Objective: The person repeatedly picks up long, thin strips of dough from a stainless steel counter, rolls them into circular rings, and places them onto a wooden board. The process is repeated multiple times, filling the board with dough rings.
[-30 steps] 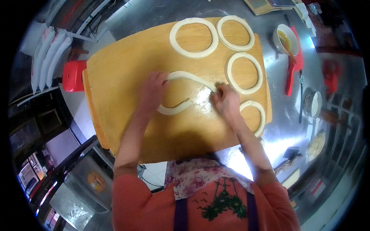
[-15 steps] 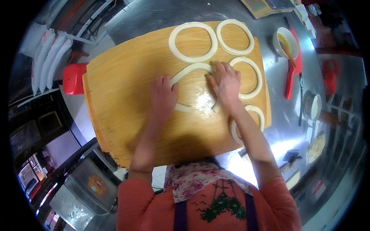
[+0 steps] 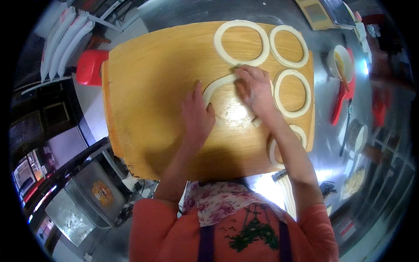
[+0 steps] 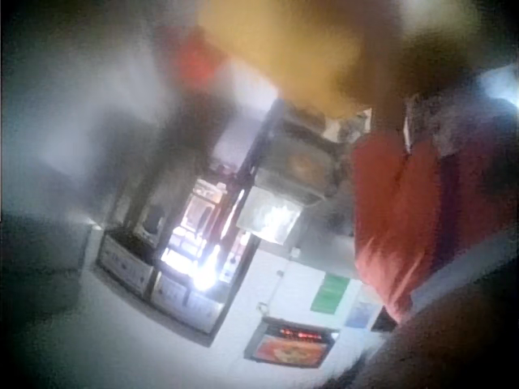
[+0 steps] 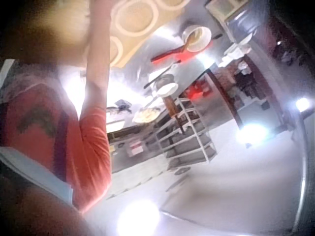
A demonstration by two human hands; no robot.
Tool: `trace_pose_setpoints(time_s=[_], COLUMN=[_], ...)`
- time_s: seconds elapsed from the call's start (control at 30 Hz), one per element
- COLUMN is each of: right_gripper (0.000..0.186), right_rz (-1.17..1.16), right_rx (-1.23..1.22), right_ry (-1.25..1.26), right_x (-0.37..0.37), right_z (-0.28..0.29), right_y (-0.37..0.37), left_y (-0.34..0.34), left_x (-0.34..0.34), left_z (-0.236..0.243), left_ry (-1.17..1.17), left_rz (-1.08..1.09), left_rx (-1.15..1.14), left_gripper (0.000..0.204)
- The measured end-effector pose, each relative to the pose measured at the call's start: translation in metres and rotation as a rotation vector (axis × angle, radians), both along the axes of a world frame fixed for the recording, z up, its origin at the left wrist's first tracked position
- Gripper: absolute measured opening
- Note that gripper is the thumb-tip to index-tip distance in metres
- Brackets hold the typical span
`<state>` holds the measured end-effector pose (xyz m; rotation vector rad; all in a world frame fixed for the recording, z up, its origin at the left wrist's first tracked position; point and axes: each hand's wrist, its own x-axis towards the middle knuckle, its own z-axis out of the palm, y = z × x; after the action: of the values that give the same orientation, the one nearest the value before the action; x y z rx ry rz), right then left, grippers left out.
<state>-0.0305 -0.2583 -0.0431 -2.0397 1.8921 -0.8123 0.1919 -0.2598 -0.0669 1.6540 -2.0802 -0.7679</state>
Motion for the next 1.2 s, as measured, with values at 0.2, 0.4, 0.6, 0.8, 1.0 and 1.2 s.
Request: trace_pose_setpoints(time_s=[0.2,0.4,0.6,0.8,1.0,1.2], right_gripper=[0.049,0.045,0.035,0.027,0.021,0.027], right_rz=[0.335,0.403,0.468,0.558,0.338,0.188], right_rx=[0.091,0.19,0.047,0.049,0.003,0.019], right_ry=[-0.005,0.106,0.04,0.04,-0.013,0.026], right_x=[0.034,0.051,0.099,0.115,0.074,0.04], right_z=[-0.009,-0.014,-0.018,-0.035,-0.029,-0.019], right_y=[-0.007,-0.015,-0.01,-0.017,-0.027,-0.019], left_y=[0.031,0.039,0.027,0.033,0.031,0.023], left_x=[0.035,0.069,0.087,0.093,0.089,0.077], left_z=[0.009,-0.022,-0.01,-0.027,-0.027,-0.016], left_ry=[-0.162,0.004,0.067,0.129,0.1,-0.023], left_rz=[-0.013,0.156,0.054,0.12,0.117,0.17], left_rx=[-0.135,-0.193,-0.262,-0.266,-0.343,-0.212], left_gripper=[0.064,0.046,0.047,0.035,0.033,0.029])
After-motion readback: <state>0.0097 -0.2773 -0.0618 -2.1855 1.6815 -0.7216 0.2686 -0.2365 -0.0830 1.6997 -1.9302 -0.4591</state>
